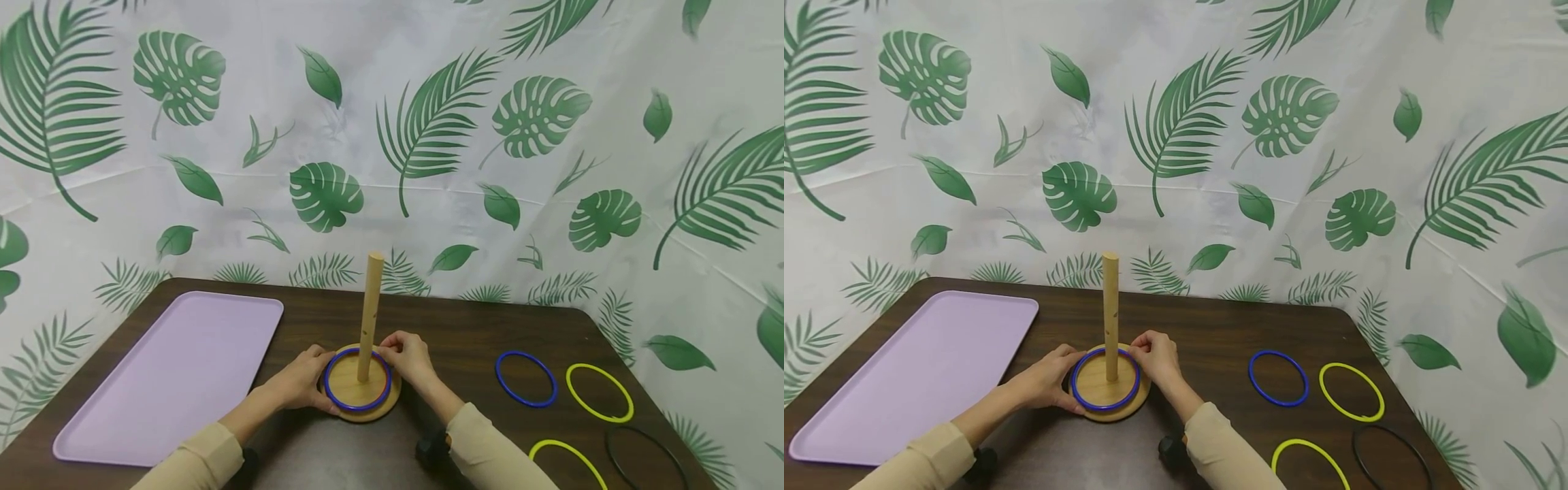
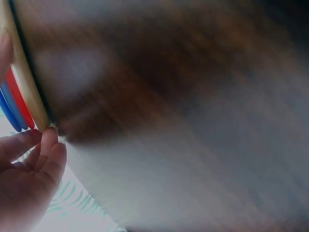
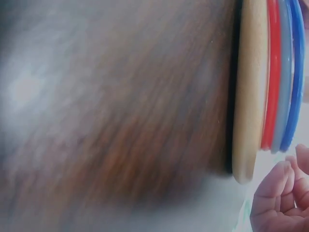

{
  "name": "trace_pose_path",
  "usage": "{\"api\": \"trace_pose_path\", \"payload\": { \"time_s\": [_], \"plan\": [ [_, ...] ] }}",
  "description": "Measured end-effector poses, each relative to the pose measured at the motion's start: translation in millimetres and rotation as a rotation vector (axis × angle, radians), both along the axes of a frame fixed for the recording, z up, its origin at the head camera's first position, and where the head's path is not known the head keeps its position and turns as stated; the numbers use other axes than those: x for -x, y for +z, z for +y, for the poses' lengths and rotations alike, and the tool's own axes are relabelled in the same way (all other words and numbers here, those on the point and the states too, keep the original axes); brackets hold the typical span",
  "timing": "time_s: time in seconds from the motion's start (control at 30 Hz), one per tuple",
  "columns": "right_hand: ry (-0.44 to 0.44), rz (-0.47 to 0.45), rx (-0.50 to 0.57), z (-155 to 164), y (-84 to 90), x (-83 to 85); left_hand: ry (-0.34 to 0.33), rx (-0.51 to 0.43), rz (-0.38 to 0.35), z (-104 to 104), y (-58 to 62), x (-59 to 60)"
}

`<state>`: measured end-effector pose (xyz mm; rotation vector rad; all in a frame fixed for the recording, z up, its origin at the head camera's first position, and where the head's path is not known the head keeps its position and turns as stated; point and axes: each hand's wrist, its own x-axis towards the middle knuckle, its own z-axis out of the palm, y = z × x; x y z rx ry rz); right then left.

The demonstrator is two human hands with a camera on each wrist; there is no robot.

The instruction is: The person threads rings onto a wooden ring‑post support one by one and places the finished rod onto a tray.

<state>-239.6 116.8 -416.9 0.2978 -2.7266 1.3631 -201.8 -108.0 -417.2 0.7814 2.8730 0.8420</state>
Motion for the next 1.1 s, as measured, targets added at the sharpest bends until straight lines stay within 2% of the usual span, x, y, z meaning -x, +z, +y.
{"api": "trace_pose_path", "payload": {
  "time_s": [0.13,0.3,0.47,0.8,1.1],
  "plan": [
    [0.006,-0.003,0.031,8.3,2.6,-2.2,0.0,-0.004,-0.009,0.5,0.8,-0.3],
    [0.01,-0.054,0.142,20.6,5.7,-4.6,-0.009,0.003,0.012,-0.2,0.2,0.2],
    [-0.013,-0.096,0.198,35.8,9.8,-7.3,-0.021,0.005,0.026,-0.5,-0.8,1.2],
    [-0.067,-0.116,0.19,80.0,19.4,-16.9,-0.015,0.007,0.015,-0.8,-0.8,2.0],
    [-0.048,-0.132,0.166,130.8,18.4,-34.9,-0.013,0.004,0.006,0.4,-0.2,1.9]
  ]
}}
